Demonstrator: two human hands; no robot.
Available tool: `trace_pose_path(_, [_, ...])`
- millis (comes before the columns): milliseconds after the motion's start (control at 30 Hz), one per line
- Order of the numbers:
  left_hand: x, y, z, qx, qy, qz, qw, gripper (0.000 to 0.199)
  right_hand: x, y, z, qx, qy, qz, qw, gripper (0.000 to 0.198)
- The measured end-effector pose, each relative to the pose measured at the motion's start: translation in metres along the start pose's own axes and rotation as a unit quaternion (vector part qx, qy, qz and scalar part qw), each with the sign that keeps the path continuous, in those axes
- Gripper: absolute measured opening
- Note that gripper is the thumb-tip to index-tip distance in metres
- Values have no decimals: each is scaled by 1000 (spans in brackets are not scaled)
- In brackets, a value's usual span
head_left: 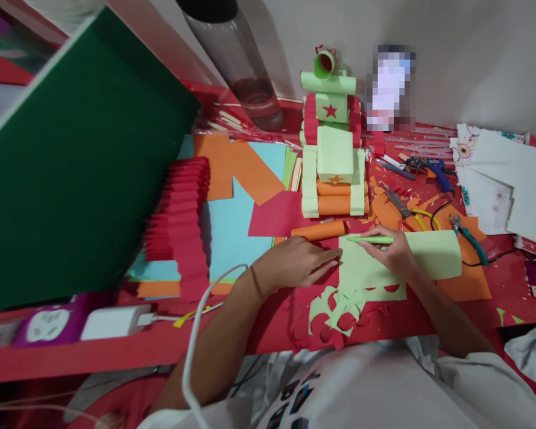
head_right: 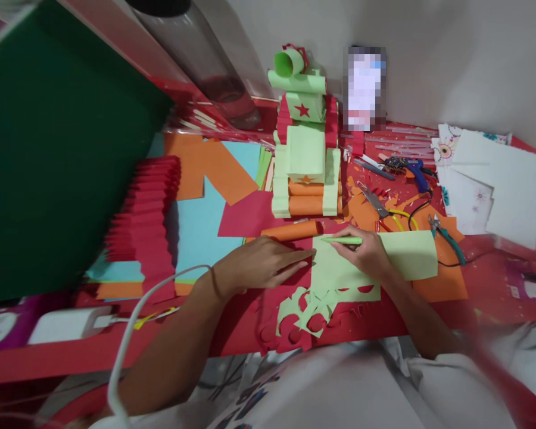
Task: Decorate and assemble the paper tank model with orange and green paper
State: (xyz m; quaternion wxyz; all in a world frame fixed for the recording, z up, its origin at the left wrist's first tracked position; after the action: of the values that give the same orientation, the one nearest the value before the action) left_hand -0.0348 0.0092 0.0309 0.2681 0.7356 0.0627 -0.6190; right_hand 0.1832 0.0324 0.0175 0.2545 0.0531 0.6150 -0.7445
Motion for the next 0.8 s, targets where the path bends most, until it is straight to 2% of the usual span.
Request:
trace_pose_path(67, [0,0,0,0,-2,-2,1000,41,0,0,0,2,6,-3,1000,22])
trace_pose_path(200, [-1,0,1,7,16,-2,1000,41,1,-7,1,-39,-9,26,999,17])
trace_pose_path(333, [0,0,1,13,19,-9,1000,40,0,-3,-1,-9,0,8,1000,21])
trace_pose_path(533, [0,1,1,14,7,-21,1000,42,2,-3,-1,-20,-16,13,1000,18])
trace_pose_path(667, [-1,0,1,15,17,-1,1000,41,1,-3,-1,-10,3,0,1000,20])
trace_pose_path(800, [-1,-1,2,7,35,24,999,40,4,-5,-1,-12,-33,5,999,19])
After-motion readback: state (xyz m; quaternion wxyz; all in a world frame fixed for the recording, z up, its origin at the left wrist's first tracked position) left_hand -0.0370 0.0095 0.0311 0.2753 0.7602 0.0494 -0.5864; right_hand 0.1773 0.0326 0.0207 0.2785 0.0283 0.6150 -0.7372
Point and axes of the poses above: each hand's wrist, its own z-axis away from the middle knuckle, its own x-axis out of the palm, y = z × x, the point moved 5 cm from there along -z, towards the middle knuckle, and after that the axes turned 7 degrees about x, right-handed, at the moved point
